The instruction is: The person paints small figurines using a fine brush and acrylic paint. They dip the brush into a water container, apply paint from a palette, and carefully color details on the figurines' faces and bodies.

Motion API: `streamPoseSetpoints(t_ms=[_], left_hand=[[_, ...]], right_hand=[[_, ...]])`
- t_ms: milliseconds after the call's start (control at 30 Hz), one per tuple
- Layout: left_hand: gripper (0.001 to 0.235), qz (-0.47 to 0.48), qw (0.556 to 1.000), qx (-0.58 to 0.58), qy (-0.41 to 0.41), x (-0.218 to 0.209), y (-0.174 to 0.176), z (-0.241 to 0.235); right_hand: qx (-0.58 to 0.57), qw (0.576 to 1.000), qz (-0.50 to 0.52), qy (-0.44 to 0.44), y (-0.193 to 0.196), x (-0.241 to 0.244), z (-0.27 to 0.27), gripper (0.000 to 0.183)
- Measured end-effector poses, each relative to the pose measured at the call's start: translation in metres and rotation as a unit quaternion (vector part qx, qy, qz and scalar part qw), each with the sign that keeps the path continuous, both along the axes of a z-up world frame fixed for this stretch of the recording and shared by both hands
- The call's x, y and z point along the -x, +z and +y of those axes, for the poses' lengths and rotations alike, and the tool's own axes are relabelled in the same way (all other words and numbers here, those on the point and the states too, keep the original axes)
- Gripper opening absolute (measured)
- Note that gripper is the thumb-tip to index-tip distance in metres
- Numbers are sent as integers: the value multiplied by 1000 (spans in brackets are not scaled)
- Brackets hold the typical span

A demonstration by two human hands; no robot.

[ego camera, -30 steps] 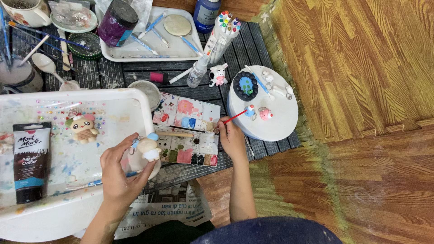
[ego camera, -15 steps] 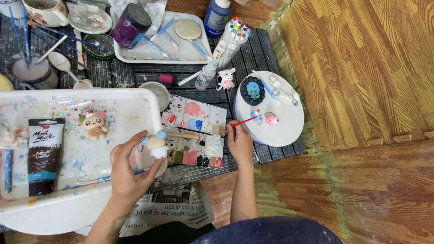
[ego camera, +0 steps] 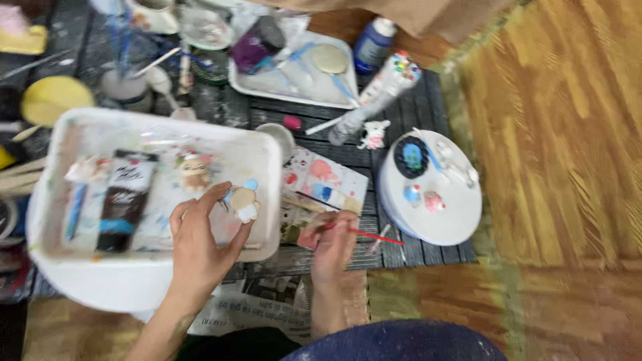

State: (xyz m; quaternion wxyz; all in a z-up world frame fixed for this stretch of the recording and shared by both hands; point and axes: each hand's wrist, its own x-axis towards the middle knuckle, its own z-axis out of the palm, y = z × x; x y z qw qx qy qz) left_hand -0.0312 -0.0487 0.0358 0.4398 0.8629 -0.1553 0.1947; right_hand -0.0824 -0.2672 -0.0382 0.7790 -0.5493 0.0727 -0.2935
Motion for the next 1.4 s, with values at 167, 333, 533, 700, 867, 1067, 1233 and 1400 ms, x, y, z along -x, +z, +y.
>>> streamPoseSetpoints(t_ms=[167,333,533,700,867,1067,1233,1400], left_hand=[[69,-19,998,28,49,5,-15,31],[70,-8,996,39,82,5,-27,54],[72,-4,997,48,52,6,-41,51],[73,-38,997,34,55,8,-42,47],[72,-57,996,40,57,9,-40,47],[72,-57,997,34,51,9,-39,46],[71,-75,995,37,48,9,-41,46],[71,-85,994,36,52,9,-42,45]], right_hand=[[53,982,16,178,0,-16,70,10],[119,964,9,236,-8,-12,92,12],[174,965,-17,198,-10,-22,91,6],[148,970,7,191,-4,-27,86,7],[99,971,40,215,1,-34,83,6],[94,967,14,237,-4,-40,78,6],[91,965,23,244,-7,-39,77,7],[98,965,33,242,-5,-38,79,7]])
